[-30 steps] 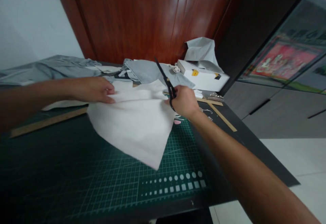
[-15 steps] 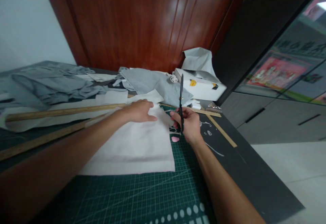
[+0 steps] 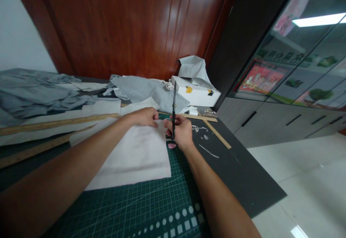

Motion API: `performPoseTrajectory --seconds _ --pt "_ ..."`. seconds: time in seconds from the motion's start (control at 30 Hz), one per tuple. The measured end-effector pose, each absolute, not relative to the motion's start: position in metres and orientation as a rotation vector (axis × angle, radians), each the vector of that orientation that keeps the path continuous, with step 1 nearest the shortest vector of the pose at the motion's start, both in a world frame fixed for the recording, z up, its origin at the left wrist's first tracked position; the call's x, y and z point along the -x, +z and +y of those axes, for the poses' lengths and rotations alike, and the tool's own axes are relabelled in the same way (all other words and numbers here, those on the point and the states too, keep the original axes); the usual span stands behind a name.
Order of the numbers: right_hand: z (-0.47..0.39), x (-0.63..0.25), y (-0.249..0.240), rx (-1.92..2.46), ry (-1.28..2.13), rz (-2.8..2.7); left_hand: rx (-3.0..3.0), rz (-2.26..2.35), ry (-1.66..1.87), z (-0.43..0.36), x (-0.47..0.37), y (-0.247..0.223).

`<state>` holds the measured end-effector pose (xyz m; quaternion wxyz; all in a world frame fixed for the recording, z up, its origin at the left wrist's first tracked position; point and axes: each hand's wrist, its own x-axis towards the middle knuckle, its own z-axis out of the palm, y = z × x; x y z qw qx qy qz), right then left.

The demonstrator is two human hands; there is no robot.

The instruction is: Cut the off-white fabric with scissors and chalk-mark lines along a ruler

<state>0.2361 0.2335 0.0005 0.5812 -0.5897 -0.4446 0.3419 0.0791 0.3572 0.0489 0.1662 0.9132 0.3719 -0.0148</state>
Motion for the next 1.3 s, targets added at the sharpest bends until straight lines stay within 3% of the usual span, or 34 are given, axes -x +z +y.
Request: performPoseTrajectory --seconds 0.73,1.07,1.3 --pt "0.237 -0.261 -0.012 1.441 0.799 -1.046 -2.28 0.681 0.557 0.373 -0.052 0.061" --pt "0.235 -0.263 -0.001 1.425 0.826 -1.013 -2.136 0.688 0.538 0.325 -0.054 0.088" --pt "0.234 -0.265 0.003 1.437 0.879 -1.028 -2.025 0.756 0.326 0.292 -0.046 0.127"
